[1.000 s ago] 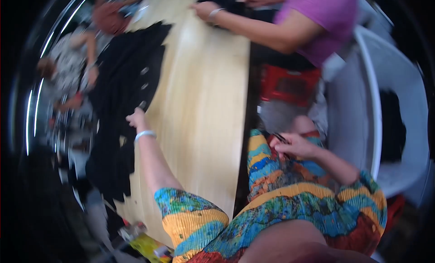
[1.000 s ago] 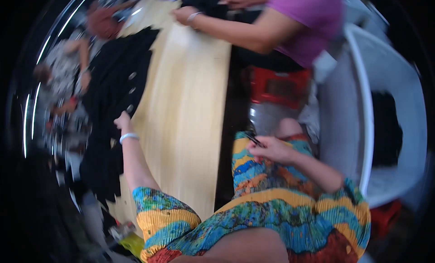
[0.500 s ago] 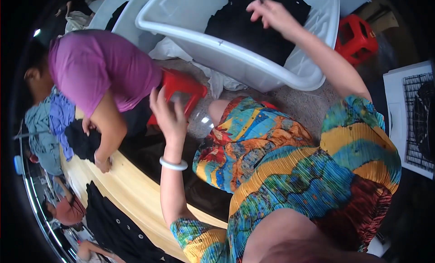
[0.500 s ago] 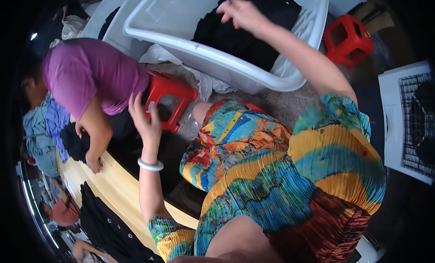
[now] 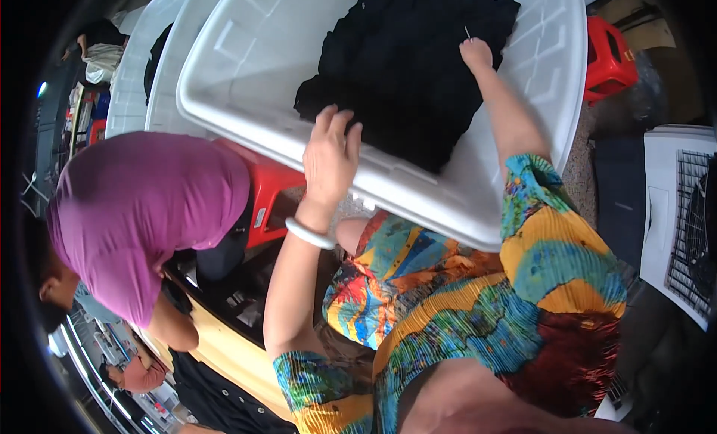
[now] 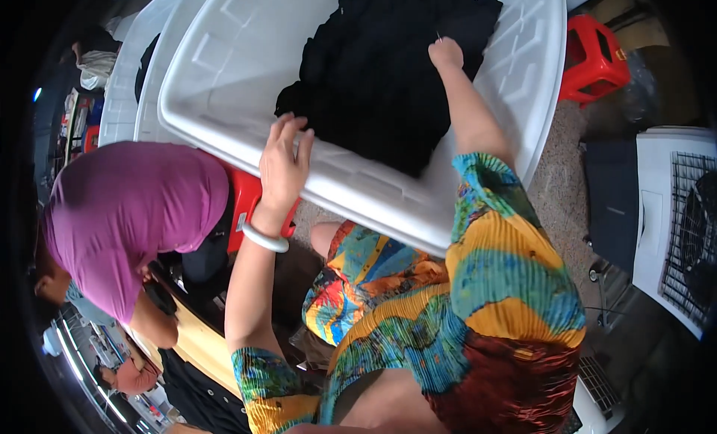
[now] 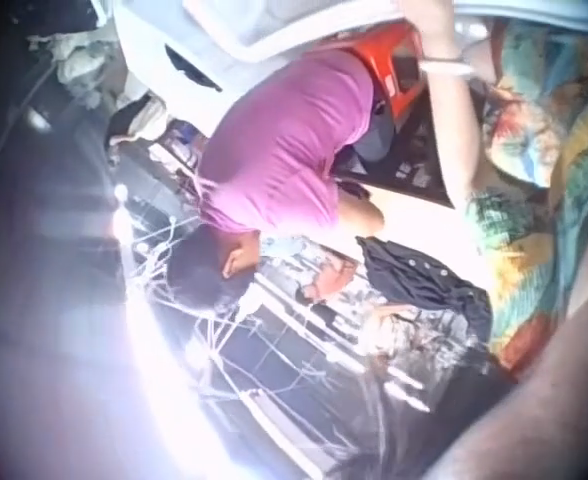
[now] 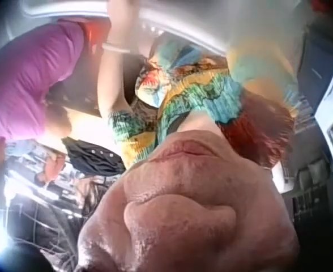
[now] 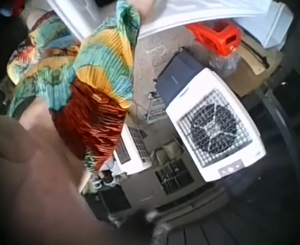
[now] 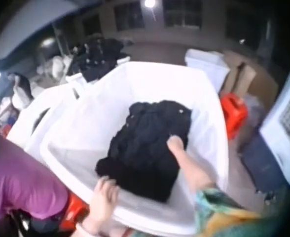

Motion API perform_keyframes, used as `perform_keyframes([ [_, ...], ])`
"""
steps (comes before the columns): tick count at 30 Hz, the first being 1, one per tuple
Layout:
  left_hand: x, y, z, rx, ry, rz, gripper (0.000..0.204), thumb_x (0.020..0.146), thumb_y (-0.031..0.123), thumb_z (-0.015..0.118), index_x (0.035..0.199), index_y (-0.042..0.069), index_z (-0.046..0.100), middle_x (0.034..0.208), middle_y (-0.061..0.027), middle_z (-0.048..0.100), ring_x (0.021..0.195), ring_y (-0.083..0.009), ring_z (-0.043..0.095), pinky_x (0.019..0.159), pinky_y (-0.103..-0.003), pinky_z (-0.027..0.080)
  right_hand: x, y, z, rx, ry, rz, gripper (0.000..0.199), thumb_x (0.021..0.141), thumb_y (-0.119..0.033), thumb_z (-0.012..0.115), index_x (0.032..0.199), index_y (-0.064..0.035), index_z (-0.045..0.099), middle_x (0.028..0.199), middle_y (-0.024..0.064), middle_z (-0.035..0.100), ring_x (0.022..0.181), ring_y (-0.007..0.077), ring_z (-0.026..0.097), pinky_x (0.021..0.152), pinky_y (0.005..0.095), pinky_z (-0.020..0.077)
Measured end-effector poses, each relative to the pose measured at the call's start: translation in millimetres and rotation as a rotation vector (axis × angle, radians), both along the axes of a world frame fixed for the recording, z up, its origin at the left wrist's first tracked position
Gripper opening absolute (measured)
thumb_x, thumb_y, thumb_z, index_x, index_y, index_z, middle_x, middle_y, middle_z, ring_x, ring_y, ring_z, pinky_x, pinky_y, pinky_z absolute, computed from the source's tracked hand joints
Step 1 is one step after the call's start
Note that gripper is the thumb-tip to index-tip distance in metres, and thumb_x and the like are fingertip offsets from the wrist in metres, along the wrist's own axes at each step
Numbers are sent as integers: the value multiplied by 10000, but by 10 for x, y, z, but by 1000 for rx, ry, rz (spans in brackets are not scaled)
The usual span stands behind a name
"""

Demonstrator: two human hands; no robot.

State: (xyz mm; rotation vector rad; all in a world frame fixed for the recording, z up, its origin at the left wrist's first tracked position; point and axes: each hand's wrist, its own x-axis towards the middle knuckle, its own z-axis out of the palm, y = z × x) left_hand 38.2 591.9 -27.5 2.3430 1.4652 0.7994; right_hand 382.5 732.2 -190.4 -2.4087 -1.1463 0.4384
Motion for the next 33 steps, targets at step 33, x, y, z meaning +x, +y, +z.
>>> perform_keyframes([
  [33, -41, 98, -41, 14, 12, 28, 125, 694, 104, 607, 795, 42, 567, 774, -70, 572, 647, -236, 546, 565, -316, 437, -294, 241, -928, 157, 56, -259, 399, 645, -351, 629, 839, -5, 590, 872, 190, 600, 842, 343, 566, 746, 395, 441],
])
